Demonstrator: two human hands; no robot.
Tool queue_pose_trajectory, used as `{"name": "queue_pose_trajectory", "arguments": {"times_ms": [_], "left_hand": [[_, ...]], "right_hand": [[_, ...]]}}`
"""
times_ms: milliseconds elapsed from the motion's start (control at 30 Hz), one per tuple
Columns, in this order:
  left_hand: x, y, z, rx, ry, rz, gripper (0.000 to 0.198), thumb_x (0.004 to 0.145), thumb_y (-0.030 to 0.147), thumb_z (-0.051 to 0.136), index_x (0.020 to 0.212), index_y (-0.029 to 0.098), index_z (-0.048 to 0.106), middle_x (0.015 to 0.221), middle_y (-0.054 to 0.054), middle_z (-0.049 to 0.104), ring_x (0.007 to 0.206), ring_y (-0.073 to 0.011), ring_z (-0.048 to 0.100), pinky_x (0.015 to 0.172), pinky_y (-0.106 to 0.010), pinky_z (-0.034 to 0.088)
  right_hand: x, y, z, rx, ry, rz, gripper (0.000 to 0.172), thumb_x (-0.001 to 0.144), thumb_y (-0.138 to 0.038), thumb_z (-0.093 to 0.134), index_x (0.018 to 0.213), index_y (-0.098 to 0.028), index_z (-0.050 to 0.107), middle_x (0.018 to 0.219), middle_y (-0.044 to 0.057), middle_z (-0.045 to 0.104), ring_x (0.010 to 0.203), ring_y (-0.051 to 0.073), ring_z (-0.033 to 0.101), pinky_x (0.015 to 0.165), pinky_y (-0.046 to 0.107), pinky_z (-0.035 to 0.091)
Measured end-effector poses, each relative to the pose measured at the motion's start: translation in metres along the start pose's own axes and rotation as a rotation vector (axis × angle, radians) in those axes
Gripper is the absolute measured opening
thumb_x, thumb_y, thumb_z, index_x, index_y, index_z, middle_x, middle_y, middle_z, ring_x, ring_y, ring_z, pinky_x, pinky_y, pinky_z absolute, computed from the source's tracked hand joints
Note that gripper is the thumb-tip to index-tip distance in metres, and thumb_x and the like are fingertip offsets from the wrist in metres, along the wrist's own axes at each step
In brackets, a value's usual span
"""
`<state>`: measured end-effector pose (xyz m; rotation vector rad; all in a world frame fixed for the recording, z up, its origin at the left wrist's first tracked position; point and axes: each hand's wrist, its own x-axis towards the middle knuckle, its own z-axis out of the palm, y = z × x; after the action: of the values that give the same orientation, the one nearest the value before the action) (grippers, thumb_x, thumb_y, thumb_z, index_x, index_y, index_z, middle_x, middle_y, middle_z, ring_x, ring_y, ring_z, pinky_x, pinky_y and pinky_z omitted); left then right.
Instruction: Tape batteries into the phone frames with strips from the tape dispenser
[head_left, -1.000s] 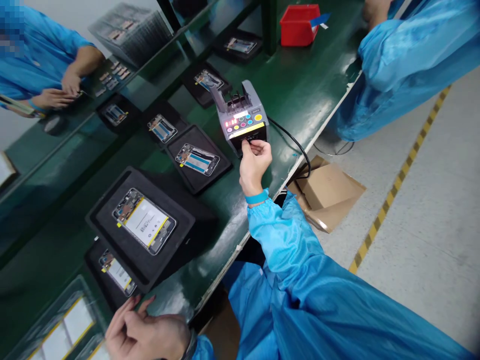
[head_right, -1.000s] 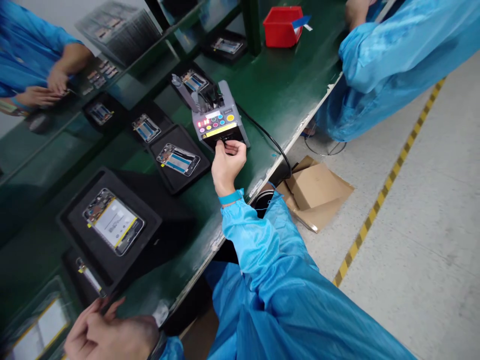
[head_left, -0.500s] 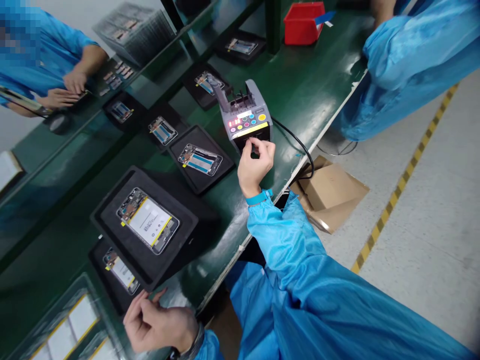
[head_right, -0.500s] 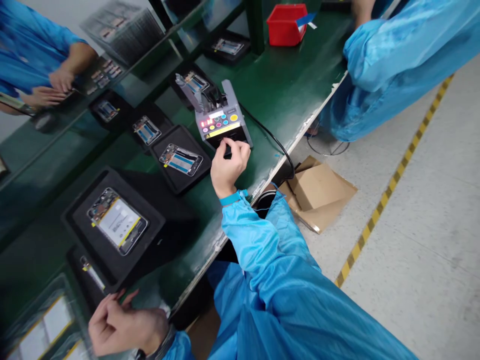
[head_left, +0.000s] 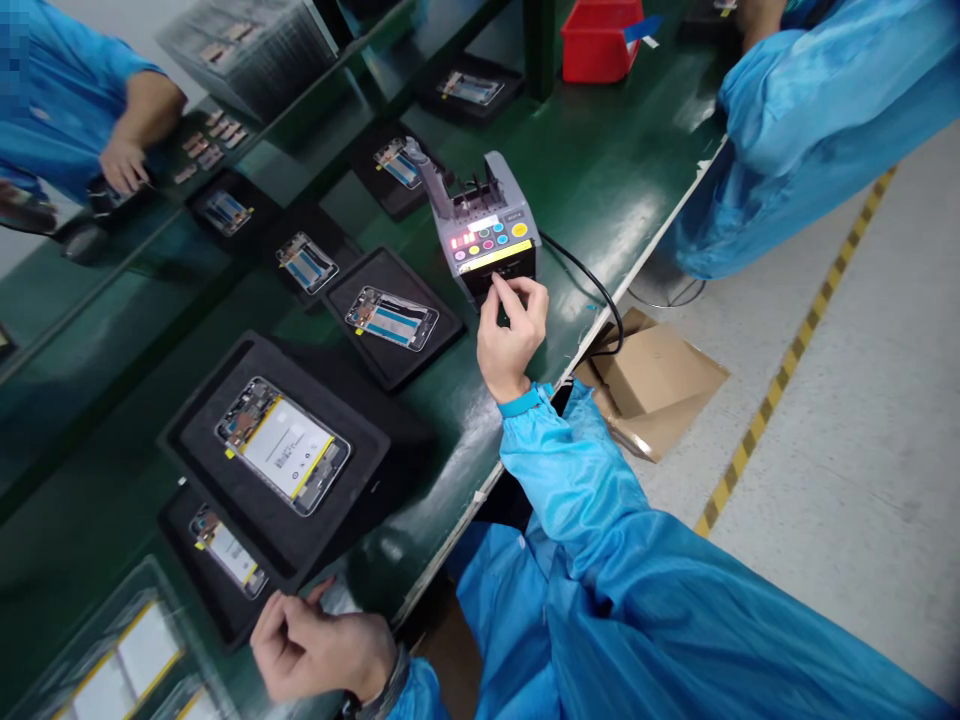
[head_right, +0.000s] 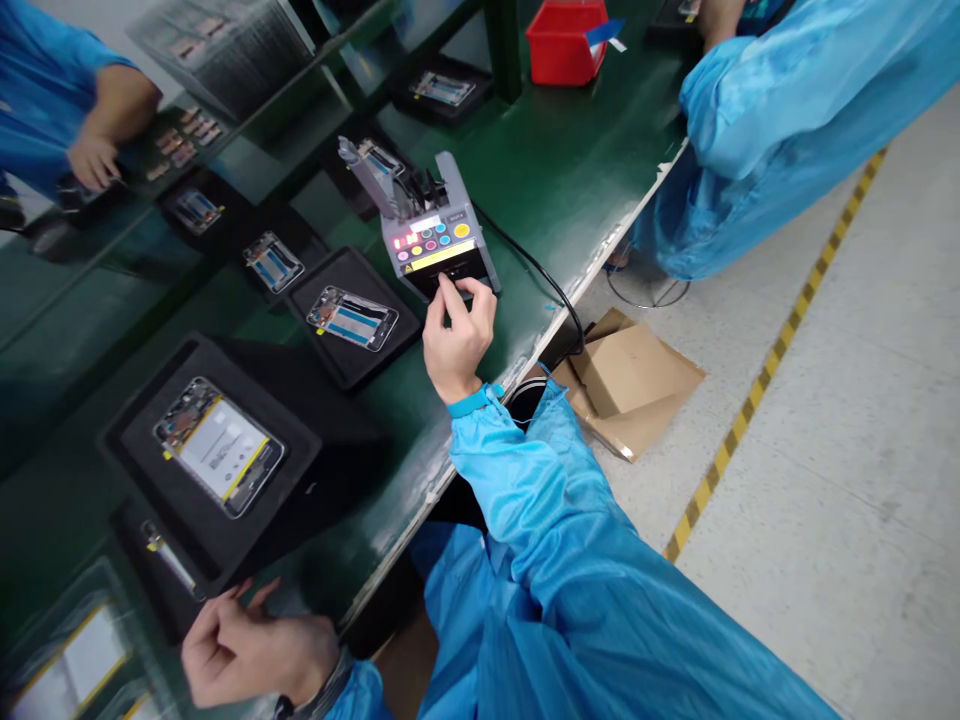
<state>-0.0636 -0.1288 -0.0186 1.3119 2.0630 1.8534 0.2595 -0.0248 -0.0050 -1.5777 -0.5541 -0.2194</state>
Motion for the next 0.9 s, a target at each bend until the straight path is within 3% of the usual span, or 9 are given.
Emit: {"name": "queue_pose_trajectory", "arguments": {"times_ms": [333, 567, 767, 900], "left_hand": [[-0.001, 0.004, 0.002, 0.008, 0.010, -0.013, 0.018, 0.073, 0.033, 0.060, 0.076, 0.018, 0.053, 0.078, -0.002, 0.056, 0.072, -0.0192, 0.060, 0.058, -0.033, 0.052], [-0.001, 0.004, 0.001, 0.011, 0.006, -0.024, 0.018, 0.072, 0.034, 0.060, 0.077, 0.019, 0.053, 0.081, -0.003, 0.058, 0.072, -0.0190, 0.060, 0.060, -0.034, 0.053], [-0.001, 0.002, 0.001, 0.043, -0.015, -0.005, 0.017, 0.075, 0.035, 0.058, 0.078, 0.019, 0.051, 0.082, -0.002, 0.057, 0.070, -0.0181, 0.059, 0.060, -0.034, 0.053], [0.000, 0.000, 0.001, 0.047, -0.015, 0.008, 0.016, 0.076, 0.034, 0.057, 0.078, 0.019, 0.050, 0.080, -0.001, 0.056, 0.068, -0.0170, 0.057, 0.060, -0.034, 0.053]], "right_hand": [[0.000, 0.002, -0.005, -0.162, -0.058, -0.066, 0.034, 0.096, -0.011, 0.050, 0.112, -0.024, 0.077, 0.115, 0.011, 0.056, 0.114, 0.023, 0.055, 0.103, 0.044, 0.044], [0.002, 0.003, -0.010, -0.121, -0.087, -0.076, 0.031, 0.096, -0.011, 0.051, 0.108, -0.024, 0.077, 0.113, 0.010, 0.057, 0.113, 0.022, 0.055, 0.103, 0.045, 0.044], [0.009, 0.000, -0.007, 0.008, 0.046, 0.061, 0.012, 0.095, -0.022, 0.061, 0.096, -0.019, 0.072, 0.102, 0.007, 0.059, 0.104, 0.019, 0.058, 0.100, 0.040, 0.048], [0.014, -0.006, 0.000, 0.119, 0.085, 0.213, 0.009, 0.094, -0.022, 0.063, 0.092, -0.019, 0.071, 0.095, 0.004, 0.059, 0.095, 0.017, 0.058, 0.094, 0.035, 0.050]]}}
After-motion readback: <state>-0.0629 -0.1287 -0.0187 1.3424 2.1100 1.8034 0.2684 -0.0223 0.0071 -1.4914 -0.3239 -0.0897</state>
